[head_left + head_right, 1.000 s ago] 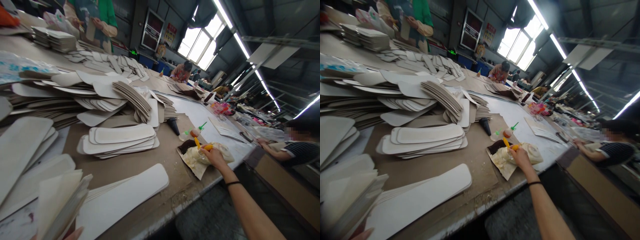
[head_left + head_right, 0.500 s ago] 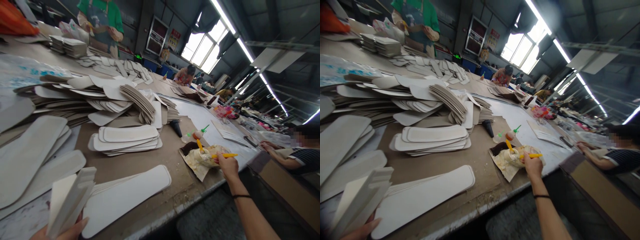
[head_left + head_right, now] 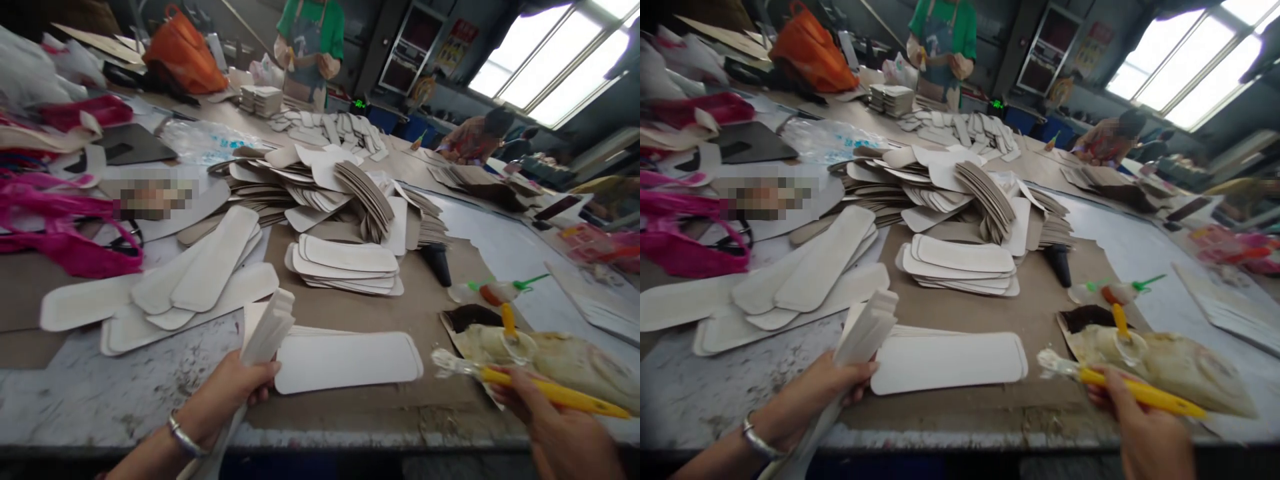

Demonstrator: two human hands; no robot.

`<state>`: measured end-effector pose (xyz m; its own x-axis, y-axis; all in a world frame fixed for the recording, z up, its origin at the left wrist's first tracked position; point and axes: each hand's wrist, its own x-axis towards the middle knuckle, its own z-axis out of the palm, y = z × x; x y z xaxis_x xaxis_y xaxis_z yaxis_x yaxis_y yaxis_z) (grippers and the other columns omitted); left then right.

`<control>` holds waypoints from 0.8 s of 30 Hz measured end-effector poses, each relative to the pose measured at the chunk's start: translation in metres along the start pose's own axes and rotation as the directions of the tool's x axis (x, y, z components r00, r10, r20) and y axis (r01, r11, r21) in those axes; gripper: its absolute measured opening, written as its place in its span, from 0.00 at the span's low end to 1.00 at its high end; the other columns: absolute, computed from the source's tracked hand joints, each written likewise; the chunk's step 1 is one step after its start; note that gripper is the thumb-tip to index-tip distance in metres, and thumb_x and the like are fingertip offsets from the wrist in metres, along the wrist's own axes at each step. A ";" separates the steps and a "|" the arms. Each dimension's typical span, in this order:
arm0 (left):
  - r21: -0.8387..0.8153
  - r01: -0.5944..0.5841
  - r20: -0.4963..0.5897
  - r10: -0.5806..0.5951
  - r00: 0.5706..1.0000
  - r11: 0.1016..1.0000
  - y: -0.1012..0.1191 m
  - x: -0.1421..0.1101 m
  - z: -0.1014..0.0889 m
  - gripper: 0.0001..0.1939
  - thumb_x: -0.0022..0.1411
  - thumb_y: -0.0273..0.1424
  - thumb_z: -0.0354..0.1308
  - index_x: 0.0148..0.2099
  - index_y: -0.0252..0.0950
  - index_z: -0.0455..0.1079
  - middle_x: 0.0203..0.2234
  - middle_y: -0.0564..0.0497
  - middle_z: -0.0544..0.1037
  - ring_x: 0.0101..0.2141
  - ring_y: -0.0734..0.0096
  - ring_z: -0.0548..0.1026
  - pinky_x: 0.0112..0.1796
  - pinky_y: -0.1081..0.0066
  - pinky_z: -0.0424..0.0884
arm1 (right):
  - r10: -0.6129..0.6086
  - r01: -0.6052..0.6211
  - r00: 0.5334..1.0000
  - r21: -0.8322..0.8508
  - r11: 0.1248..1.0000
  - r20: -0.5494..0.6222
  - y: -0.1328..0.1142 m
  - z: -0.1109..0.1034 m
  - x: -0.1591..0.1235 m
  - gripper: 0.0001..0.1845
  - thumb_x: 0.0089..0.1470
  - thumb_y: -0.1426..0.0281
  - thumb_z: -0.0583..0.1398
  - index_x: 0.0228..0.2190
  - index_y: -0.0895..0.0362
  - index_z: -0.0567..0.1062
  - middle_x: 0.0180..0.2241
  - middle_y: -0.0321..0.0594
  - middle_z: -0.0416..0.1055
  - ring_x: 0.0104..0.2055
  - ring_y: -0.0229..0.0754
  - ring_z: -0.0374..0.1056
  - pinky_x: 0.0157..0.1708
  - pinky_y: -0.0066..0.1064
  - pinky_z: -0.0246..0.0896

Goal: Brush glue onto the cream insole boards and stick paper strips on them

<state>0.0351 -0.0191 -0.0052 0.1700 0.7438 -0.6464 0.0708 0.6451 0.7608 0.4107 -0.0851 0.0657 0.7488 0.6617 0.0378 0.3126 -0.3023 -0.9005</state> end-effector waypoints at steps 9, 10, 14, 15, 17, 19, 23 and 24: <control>-0.080 0.045 0.073 -0.040 0.997 0.996 0.007 -0.010 -0.004 0.18 0.38 0.41 0.64 0.27 0.32 0.67 0.14 0.55 0.67 0.18 0.77 0.63 0.21 0.76 0.57 | -0.012 -0.133 0.866 0.254 0.958 0.500 -0.037 0.141 -0.123 0.16 0.46 0.57 0.65 0.29 0.59 0.76 0.30 0.42 0.75 0.25 0.38 0.69 0.27 0.28 0.67; -0.078 0.052 0.074 -0.046 0.996 0.996 0.006 -0.008 -0.004 0.19 0.37 0.41 0.64 0.27 0.31 0.68 0.14 0.55 0.68 0.18 0.76 0.63 0.20 0.76 0.56 | -0.002 -0.134 0.864 0.234 0.963 0.504 -0.036 0.144 -0.123 0.17 0.46 0.57 0.65 0.29 0.59 0.76 0.30 0.42 0.75 0.25 0.38 0.69 0.27 0.28 0.67; -0.052 0.042 0.090 -0.037 0.995 0.998 0.005 -0.004 -0.006 0.20 0.37 0.43 0.63 0.27 0.30 0.69 0.13 0.53 0.67 0.17 0.75 0.63 0.19 0.75 0.56 | 0.012 -0.122 0.896 0.219 0.968 0.444 -0.035 0.141 -0.123 0.16 0.46 0.57 0.65 0.29 0.58 0.75 0.29 0.39 0.75 0.24 0.36 0.67 0.28 0.26 0.65; -0.052 0.042 0.088 -0.037 0.995 0.998 0.005 -0.004 -0.006 0.20 0.37 0.43 0.63 0.26 0.30 0.69 0.12 0.53 0.67 0.17 0.75 0.63 0.19 0.75 0.56 | 0.010 -0.118 0.903 0.225 0.967 0.429 -0.037 0.140 -0.124 0.15 0.46 0.58 0.65 0.29 0.58 0.75 0.29 0.39 0.74 0.24 0.35 0.66 0.28 0.26 0.65; -0.050 0.050 0.082 -0.046 0.996 0.998 0.006 -0.005 -0.007 0.19 0.37 0.42 0.63 0.25 0.31 0.69 0.13 0.53 0.68 0.17 0.75 0.63 0.20 0.75 0.57 | 0.006 -0.115 0.910 0.239 0.964 0.415 -0.042 0.140 -0.130 0.14 0.47 0.58 0.64 0.29 0.57 0.75 0.28 0.37 0.74 0.24 0.35 0.66 0.28 0.25 0.64; -0.041 0.056 0.083 -0.053 0.995 0.998 0.006 -0.008 -0.007 0.19 0.37 0.42 0.63 0.25 0.31 0.68 0.13 0.52 0.69 0.17 0.75 0.64 0.20 0.75 0.57 | 0.006 -0.128 0.902 0.256 0.958 0.431 -0.045 0.143 -0.137 0.14 0.49 0.59 0.63 0.29 0.57 0.75 0.27 0.37 0.73 0.25 0.35 0.66 0.28 0.25 0.64; -0.041 0.066 0.098 -0.062 0.993 0.997 0.005 -0.011 -0.009 0.20 0.38 0.44 0.65 0.24 0.31 0.69 0.14 0.52 0.70 0.17 0.75 0.63 0.20 0.75 0.58 | -0.028 -0.112 0.877 0.260 0.959 0.480 -0.040 0.151 -0.140 0.14 0.51 0.59 0.61 0.30 0.58 0.74 0.26 0.36 0.70 0.25 0.35 0.67 0.28 0.26 0.65; -0.044 0.068 0.096 -0.063 0.993 0.997 0.005 -0.011 -0.009 0.20 0.38 0.44 0.66 0.24 0.32 0.69 0.14 0.52 0.70 0.17 0.75 0.63 0.20 0.75 0.58 | -0.040 -0.086 0.881 0.244 0.966 0.471 -0.037 0.150 -0.137 0.15 0.51 0.58 0.61 0.30 0.59 0.74 0.26 0.36 0.70 0.25 0.36 0.67 0.28 0.27 0.65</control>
<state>0.0249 -0.0224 0.0055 0.2590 0.6813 -0.6846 0.0392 0.7008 0.7122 0.2087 -0.0621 0.0286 0.3727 0.9181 -0.1347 0.0950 -0.1821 -0.9787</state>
